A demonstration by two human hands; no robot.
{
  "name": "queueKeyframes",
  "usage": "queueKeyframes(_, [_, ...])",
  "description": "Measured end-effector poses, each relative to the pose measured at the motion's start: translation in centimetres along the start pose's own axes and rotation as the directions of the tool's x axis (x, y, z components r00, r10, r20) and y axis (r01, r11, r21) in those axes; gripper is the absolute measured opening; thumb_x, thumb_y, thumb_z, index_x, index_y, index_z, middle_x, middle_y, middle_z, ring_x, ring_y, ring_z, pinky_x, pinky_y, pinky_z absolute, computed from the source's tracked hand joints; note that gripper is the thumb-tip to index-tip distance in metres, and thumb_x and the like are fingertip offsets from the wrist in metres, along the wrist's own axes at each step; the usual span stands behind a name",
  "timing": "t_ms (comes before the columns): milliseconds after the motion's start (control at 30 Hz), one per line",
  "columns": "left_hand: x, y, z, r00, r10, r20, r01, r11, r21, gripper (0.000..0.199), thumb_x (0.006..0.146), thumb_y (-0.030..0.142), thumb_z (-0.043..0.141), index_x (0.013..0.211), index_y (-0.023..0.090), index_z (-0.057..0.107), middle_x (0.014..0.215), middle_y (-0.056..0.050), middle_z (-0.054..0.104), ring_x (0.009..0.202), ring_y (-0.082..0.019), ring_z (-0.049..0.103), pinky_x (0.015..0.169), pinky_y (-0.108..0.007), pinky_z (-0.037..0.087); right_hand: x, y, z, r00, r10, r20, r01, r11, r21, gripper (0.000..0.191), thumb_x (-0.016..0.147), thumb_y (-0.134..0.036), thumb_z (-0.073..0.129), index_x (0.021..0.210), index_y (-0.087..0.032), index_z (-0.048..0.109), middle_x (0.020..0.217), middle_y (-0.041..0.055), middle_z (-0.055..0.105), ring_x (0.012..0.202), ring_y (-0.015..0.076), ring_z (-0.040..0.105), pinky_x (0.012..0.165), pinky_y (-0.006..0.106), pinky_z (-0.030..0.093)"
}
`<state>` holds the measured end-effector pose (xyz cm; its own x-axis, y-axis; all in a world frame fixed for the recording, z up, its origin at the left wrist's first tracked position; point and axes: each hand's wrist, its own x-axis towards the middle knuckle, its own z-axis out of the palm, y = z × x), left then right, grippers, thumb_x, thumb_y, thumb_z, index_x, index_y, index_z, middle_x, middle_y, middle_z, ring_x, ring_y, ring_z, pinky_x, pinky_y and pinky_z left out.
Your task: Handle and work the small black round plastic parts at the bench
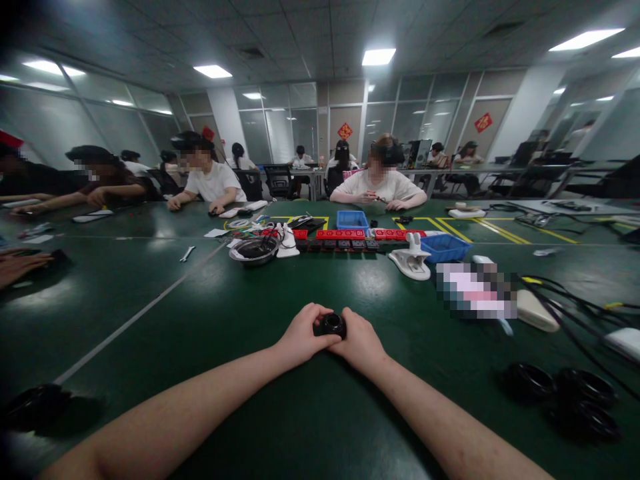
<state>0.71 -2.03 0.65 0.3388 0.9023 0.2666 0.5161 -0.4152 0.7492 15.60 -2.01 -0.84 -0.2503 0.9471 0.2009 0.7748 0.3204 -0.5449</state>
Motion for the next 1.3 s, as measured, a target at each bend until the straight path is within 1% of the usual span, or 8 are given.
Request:
queueKeyframes(100, [0.2, -0.1, -0.6, 0.995, 0.048, 0.084, -0.046, 0.999, -0.026, 0.039, 0.058, 0.031, 0.066, 0.092, 0.018, 0.052, 0.085, -0.002, 0.047, 0.077, -0.015, 0.046, 0.068, -0.027, 0.039, 0.0, 0.2, -0.6, 0.992, -0.100, 0.078, 0.096, 0.993, 0.065, 0.031, 0.058, -0.030, 0.062, 0.082, -0.017, 0.047, 0.079, 0.0024, 0.053, 0.071, 0.0160, 0.048, 0.060, 0.025, 0.035])
queueKeyframes(200, [0.3, -0.3, -1.1, 0.978, 0.110, 0.178, -0.102, 0.993, -0.056, 0.041, 0.060, 0.031, 0.064, 0.098, 0.020, 0.052, 0.085, -0.001, 0.046, 0.074, -0.013, 0.045, 0.067, -0.025, 0.040, 0.1, 0.8, -1.7, 0.959, -0.210, 0.188, 0.178, 0.968, 0.175, 0.035, 0.061, -0.032, 0.061, 0.091, -0.017, 0.051, 0.085, 0.0036, 0.054, 0.078, 0.0181, 0.049, 0.066, 0.028, 0.038])
queueKeyframes(300, [0.4, -0.6, -1.4, 0.964, 0.143, 0.223, -0.135, 0.989, -0.052, 0.045, 0.062, 0.032, 0.063, 0.103, 0.023, 0.050, 0.083, -0.001, 0.046, 0.072, -0.013, 0.044, 0.066, -0.025, 0.039, 0.2, 1.2, -2.6, 0.924, -0.260, 0.282, 0.183, 0.945, 0.271, 0.033, 0.065, -0.032, 0.058, 0.093, -0.016, 0.053, 0.086, 0.0038, 0.055, 0.079, 0.0181, 0.050, 0.068, 0.029, 0.039])
queueKeyframes(433, [0.4, -0.7, -1.5, 0.954, 0.160, 0.253, -0.148, 0.987, -0.066, 0.045, 0.064, 0.033, 0.061, 0.106, 0.024, 0.049, 0.084, -0.001, 0.045, 0.072, -0.012, 0.044, 0.065, -0.024, 0.039, 0.3, 1.0, -3.4, 0.891, -0.298, 0.344, 0.174, 0.922, 0.346, 0.036, 0.067, -0.028, 0.057, 0.100, -0.016, 0.052, 0.092, 0.0044, 0.055, 0.084, 0.0187, 0.050, 0.074, 0.031, 0.039])
queueKeyframes(733, [0.4, -1.0, -1.5, 0.951, 0.164, 0.263, -0.144, 0.985, -0.093, 0.046, 0.065, 0.033, 0.060, 0.108, 0.024, 0.048, 0.085, -0.001, 0.044, 0.072, -0.012, 0.044, 0.066, -0.024, 0.039, 0.4, 1.2, -3.4, 0.877, -0.315, 0.364, 0.166, 0.908, 0.385, 0.036, 0.068, -0.026, 0.057, 0.102, -0.016, 0.052, 0.094, 0.0046, 0.054, 0.085, 0.0183, 0.049, 0.076, 0.031, 0.039])
queueKeyframes(1067, [0.4, -0.7, -1.4, 0.956, 0.160, 0.246, -0.146, 0.987, -0.073, 0.043, 0.063, 0.032, 0.062, 0.103, 0.023, 0.050, 0.083, -0.001, 0.045, 0.073, -0.012, 0.044, 0.066, -0.024, 0.038, 0.6, 1.7, -2.7, 0.902, -0.239, 0.359, 0.092, 0.920, 0.380, 0.033, 0.064, -0.027, 0.060, 0.093, -0.014, 0.054, 0.088, 0.0039, 0.055, 0.082, 0.0191, 0.050, 0.072, 0.030, 0.039])
queueKeyframes(1200, [0.4, -0.5, -1.2, 0.958, 0.161, 0.238, -0.145, 0.986, -0.084, 0.043, 0.062, 0.033, 0.063, 0.102, 0.022, 0.051, 0.086, -0.002, 0.047, 0.077, -0.014, 0.045, 0.069, -0.025, 0.038, 0.5, 2.0, -2.4, 0.907, -0.225, 0.356, 0.055, 0.901, 0.430, 0.037, 0.062, -0.029, 0.062, 0.095, -0.015, 0.052, 0.088, 0.0029, 0.055, 0.080, 0.0179, 0.050, 0.069, 0.028, 0.039])
queueKeyframes(1300, [0.3, -0.4, -1.0, 0.966, 0.145, 0.215, -0.128, 0.988, -0.091, 0.043, 0.059, 0.034, 0.065, 0.098, 0.020, 0.052, 0.085, -0.002, 0.048, 0.076, -0.014, 0.046, 0.068, -0.025, 0.039, 0.4, 2.2, -2.2, 0.921, -0.184, 0.343, 0.030, 0.912, 0.410, 0.039, 0.059, -0.030, 0.064, 0.092, -0.015, 0.050, 0.085, 0.0019, 0.054, 0.076, 0.0163, 0.049, 0.065, 0.026, 0.038])
